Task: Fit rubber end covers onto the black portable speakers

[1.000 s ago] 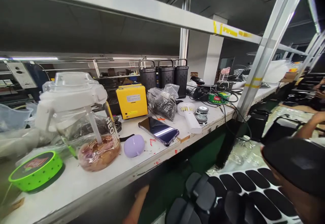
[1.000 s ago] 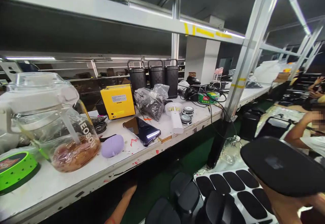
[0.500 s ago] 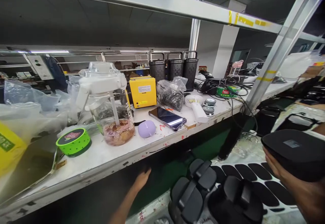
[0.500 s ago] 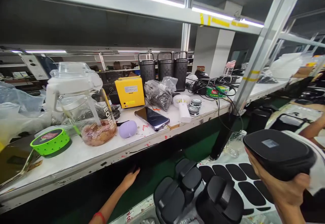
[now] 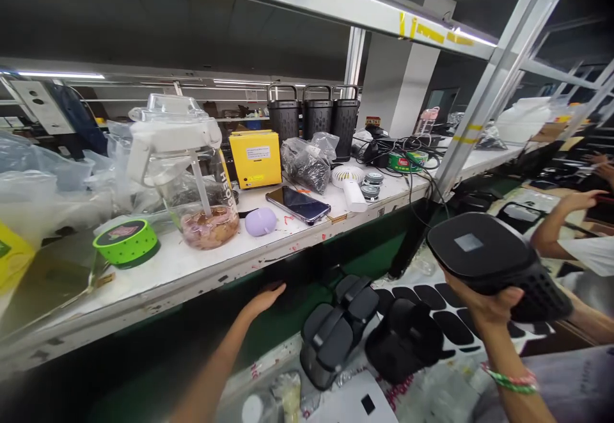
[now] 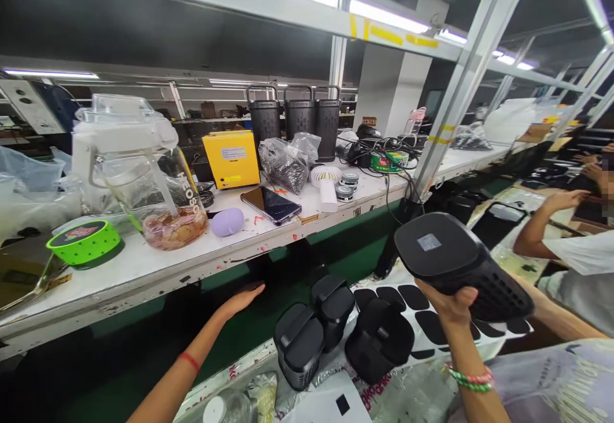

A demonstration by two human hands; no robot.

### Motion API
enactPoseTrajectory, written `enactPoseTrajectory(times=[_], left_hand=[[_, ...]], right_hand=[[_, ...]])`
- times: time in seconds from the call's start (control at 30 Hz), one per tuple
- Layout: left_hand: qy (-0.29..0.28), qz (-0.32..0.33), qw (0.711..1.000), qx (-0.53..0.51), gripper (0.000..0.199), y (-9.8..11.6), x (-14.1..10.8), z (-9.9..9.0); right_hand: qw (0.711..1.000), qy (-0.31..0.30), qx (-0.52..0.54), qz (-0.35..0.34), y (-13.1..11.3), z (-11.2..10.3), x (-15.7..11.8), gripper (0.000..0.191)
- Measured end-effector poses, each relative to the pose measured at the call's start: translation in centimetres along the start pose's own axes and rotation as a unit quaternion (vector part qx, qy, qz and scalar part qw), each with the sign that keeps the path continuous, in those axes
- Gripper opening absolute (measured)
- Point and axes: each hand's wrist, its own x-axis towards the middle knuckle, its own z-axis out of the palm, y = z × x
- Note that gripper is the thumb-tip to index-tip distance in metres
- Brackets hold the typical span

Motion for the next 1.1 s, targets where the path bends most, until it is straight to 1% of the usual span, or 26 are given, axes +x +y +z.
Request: enactPoseTrajectory(times=[0.07, 0.13, 0.2, 0.27, 0.3, 0.37, 0.43, 0.53, 0.63, 0.7, 0.73, 0.83, 0.87, 0.9, 1.0, 1.07, 1.1], left_hand=[[0.012, -0.002, 0.998, -0.062, 0.066, -1.1, -3.5, -1.0], [0.031, 0.005, 0.992, -0.123, 0.081, -3.0, -7.8, -1.6], [0.059, 0.008, 0.984, -0.170, 0.092, -5.3, -12.1, -1.8], [0.089, -0.003, 0.975, -0.203, 0.098, -7.8, -15.7, -1.7], [0.103, -0.012, 0.971, -0.215, 0.098, -8.9, -17.2, -1.6], [0.128, -0.028, 0.964, -0.233, 0.099, -10.9, -19.5, -1.1], [0.146, -0.041, 0.958, -0.242, 0.100, -12.6, -21.2, -0.3], [0.161, -0.049, 0.954, -0.247, 0.097, -14.8, -23.2, 1.9], [0.184, -0.013, 0.963, -0.194, 0.099, -16.7, -24.5, 5.1], [0.192, 0.026, 0.972, -0.135, 0.106, -17.5, -24.6, 6.9], [0.190, 0.041, 0.975, -0.110, 0.109, -17.7, -24.4, 7.6], [0.194, 0.069, 0.976, -0.076, 0.114, -17.1, -22.7, 8.4], [0.199, 0.077, 0.975, -0.069, 0.114, -16.6, -22.1, 8.4], [0.203, 0.082, 0.973, -0.067, 0.113, -16.0, -21.5, 8.4], [0.202, 0.069, 0.973, -0.081, 0.093, -14.7, -20.1, 8.4], [0.199, 0.057, 0.974, -0.094, 0.083, -14.5, -19.7, 8.7], [0.194, 0.061, 0.974, -0.095, 0.082, -14.6, -19.6, 8.9]], right_hand=[[0.999, 0.000, -0.033, -0.001, 0.7, -0.2, -0.3, 0.092], [0.998, 0.006, -0.065, -0.004, 1.7, -0.4, -0.4, 0.083], [0.994, 0.002, -0.105, -0.002, 2.7, -0.6, -0.2, 0.087], [0.991, -0.015, -0.135, 0.001, 3.3, -0.7, 0.0, 0.097], [0.990, -0.021, -0.140, -0.003, 3.4, -0.8, 0.0, 0.099], [0.990, -0.029, -0.139, -0.019, 3.4, -0.8, -0.1, 0.095], [0.989, -0.035, -0.136, -0.041, 3.1, -0.8, -0.4, 0.092], [0.987, -0.048, -0.120, -0.092, 2.3, -0.5, -0.5, 0.088], [0.983, -0.071, -0.099, -0.139, 1.4, -0.1, -0.3, 0.085], [0.979, -0.092, -0.092, -0.159, 0.9, -0.2, -0.2, 0.083], [0.976, -0.096, -0.093, -0.170, 0.8, -0.4, -0.2, 0.078], [0.959, -0.112, -0.135, -0.223, 0.7, -1.7, 0.1, 0.043], [0.949, -0.124, -0.153, -0.245, 0.7, -2.2, 0.3, 0.034], [0.940, -0.134, -0.167, -0.265, 0.8, -2.7, 0.6, 0.032], [0.928, -0.151, -0.180, -0.290, 1.0, -3.5, 1.4, 0.043], [0.929, -0.152, -0.177, -0.287, 1.3, -3.5, 1.7, 0.055], [0.933, -0.149, -0.163, -0.285, 1.5, -3.5, 1.8, 0.060]])
